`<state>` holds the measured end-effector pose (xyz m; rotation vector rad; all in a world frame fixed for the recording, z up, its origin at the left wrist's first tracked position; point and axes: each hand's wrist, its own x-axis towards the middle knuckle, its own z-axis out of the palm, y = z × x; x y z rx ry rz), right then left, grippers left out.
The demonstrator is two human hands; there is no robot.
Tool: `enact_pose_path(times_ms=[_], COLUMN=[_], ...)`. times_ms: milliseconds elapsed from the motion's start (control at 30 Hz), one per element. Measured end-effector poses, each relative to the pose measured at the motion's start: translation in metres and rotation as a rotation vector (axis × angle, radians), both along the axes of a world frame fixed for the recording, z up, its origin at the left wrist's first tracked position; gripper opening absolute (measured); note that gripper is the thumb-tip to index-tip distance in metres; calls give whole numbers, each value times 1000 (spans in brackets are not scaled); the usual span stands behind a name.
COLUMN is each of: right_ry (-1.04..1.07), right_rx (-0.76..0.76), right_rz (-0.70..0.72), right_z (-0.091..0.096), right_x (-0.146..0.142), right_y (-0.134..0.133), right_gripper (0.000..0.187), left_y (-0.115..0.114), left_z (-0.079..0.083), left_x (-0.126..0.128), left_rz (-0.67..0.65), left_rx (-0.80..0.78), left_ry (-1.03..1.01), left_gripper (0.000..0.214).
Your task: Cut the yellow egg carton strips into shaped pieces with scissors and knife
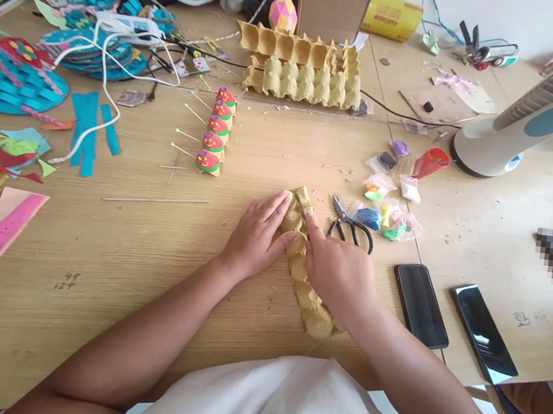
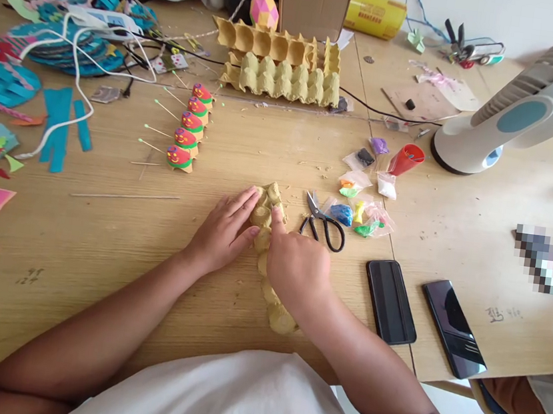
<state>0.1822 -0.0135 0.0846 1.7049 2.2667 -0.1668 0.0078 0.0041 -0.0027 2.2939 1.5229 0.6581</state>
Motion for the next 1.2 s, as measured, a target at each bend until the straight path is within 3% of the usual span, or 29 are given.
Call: enact_pose_path(times_ms=[367, 1200], right_ry=[-22, 8], right_rx=[-32, 76], right_rz=[6, 34], right_z=[-4, -10], right_x=[-3, 2], right_y=[6, 6], right_gripper=[59, 56], left_y=[1, 1], left_z=[0, -2], left_x=[-1, -1], left_rz=[6, 31], left_rx=[4, 22], left_ry=[-8, -51], left_gripper=[65, 69])
